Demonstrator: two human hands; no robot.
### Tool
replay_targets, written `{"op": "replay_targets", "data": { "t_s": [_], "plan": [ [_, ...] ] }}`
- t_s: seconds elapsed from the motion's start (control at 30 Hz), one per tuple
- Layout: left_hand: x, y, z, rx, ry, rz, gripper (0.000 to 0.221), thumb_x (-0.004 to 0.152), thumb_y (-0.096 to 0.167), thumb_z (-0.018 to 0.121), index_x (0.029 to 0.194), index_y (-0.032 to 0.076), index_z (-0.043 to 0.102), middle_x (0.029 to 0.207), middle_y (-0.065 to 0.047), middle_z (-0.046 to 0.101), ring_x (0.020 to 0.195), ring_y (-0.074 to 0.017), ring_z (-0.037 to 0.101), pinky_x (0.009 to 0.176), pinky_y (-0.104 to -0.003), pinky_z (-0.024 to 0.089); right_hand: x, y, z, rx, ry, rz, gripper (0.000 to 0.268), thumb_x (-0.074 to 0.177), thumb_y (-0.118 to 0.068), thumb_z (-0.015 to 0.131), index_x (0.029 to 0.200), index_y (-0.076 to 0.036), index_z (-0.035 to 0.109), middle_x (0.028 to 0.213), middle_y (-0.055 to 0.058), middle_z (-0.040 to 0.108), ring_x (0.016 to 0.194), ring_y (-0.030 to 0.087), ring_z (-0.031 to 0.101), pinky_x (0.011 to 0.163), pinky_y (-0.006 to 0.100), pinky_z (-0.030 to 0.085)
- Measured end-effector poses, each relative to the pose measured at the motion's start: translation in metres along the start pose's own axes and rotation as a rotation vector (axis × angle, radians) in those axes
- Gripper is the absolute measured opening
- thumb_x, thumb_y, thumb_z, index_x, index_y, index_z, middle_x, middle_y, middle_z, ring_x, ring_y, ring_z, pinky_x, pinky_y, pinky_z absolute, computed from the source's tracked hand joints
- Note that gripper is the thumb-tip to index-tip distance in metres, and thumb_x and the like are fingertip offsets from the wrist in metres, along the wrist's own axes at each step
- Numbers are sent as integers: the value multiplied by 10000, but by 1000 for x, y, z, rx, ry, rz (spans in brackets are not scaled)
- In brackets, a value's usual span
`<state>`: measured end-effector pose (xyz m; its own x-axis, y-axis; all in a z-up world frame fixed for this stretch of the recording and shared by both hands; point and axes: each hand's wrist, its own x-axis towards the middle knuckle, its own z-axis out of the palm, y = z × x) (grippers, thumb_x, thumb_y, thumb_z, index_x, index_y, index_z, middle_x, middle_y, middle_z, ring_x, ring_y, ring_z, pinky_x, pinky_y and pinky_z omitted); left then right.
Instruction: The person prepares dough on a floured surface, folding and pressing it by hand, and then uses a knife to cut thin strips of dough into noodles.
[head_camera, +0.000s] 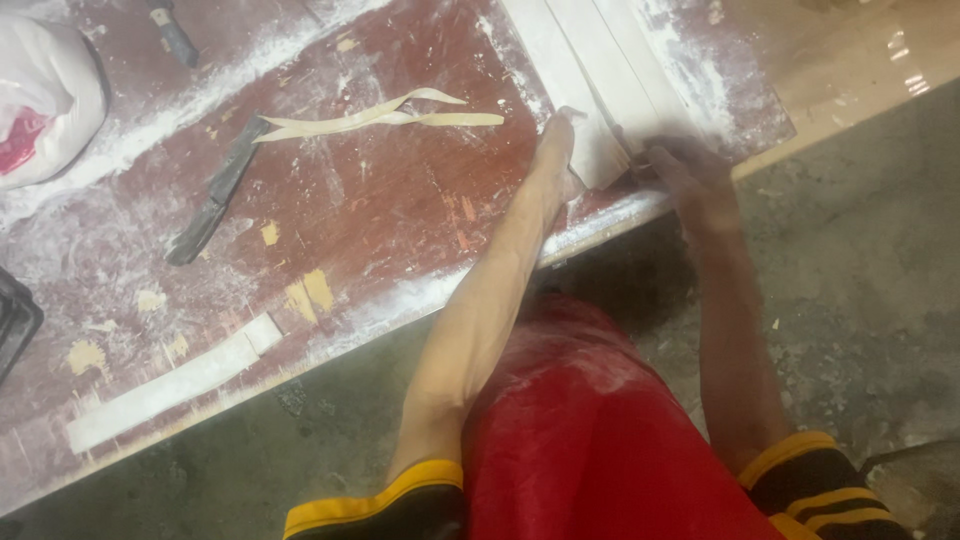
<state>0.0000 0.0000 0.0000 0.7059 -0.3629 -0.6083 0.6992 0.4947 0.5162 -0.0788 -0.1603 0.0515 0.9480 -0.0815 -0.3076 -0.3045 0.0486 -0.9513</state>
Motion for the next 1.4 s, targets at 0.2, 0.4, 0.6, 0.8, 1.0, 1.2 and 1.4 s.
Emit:
{"op": "replay_targets", "data": {
  "t_s": [0.2, 0.4, 0.6, 0.8, 1.0, 1.2, 1.4],
  "plan": [
    [5, 24, -16, 46, 143, 109, 329, 1018, 190, 436, 1181, -85, 513, 933, -246, 635, 671, -291, 684, 518, -423, 629, 41, -3, 36, 65, -93, 390, 377, 1087, -253, 565, 1167, 102, 668, 1049, 245, 670, 896, 334, 665, 832, 435, 591],
    [-29, 39, -43, 802, 220, 519, 344, 1047, 152, 642, 1189, -154, 573, 1015, -329, 628, 849, -326, 638, 619, -501, 548, 141, 16, 99, 764, -480, 249, 486, 1017, -373, 541, 1371, -45, 598, 1367, 151, 667, 1235, 287, 637, 1051, 370, 530],
    [-119, 42, -43, 628, 313, 102, 504, 938, 304, 533, 1268, -63, 633, 961, -235, 761, 822, -314, 719, 856, -502, 568, 217, 42, 120, 595, -605, 357, 380, 1027, -265, 610, 1343, -54, 605, 1246, 89, 702, 1123, 227, 701, 980, 358, 573],
    [-167, 38, -36, 710, 381, 107, 546, 930, 366, 563, 1337, 6, 621, 1176, -210, 742, 1085, -292, 716, 992, -398, 512, 210, 61, 123, 845, -1009, 346, 258, 1112, -145, 537, 1296, 23, 605, 1102, 118, 689, 990, 224, 691, 847, 324, 586],
    [-186, 29, -54, 510, 257, 270, 543, 973, 297, 620, 1394, -40, 557, 1300, -193, 672, 1220, -283, 617, 1058, -408, 462, 172, 10, 138, 794, -739, 167, 249, 1003, -59, 586, 1251, -73, 600, 1128, 80, 684, 1028, 221, 701, 886, 365, 615],
    [-227, 27, -91, 243, 140, 180, 453, 970, 299, 680, 1247, -56, 636, 920, -185, 740, 720, -251, 738, 588, -365, 638, 128, 8, 146, 527, -633, 72, 278, 1094, -149, 497, 1226, 50, 641, 1102, 146, 698, 979, 226, 707, 869, 322, 590],
    [-286, 36, -147, 369, 217, 114, 487, 953, 393, 693, 1194, -30, 686, 828, -147, 760, 661, -185, 736, 532, -295, 606, 64, 15, 161, 595, -447, 80, 345, 1071, -117, 496, 1323, 87, 617, 1220, 165, 697, 1101, 231, 735, 1006, 327, 619]
  ]
}}
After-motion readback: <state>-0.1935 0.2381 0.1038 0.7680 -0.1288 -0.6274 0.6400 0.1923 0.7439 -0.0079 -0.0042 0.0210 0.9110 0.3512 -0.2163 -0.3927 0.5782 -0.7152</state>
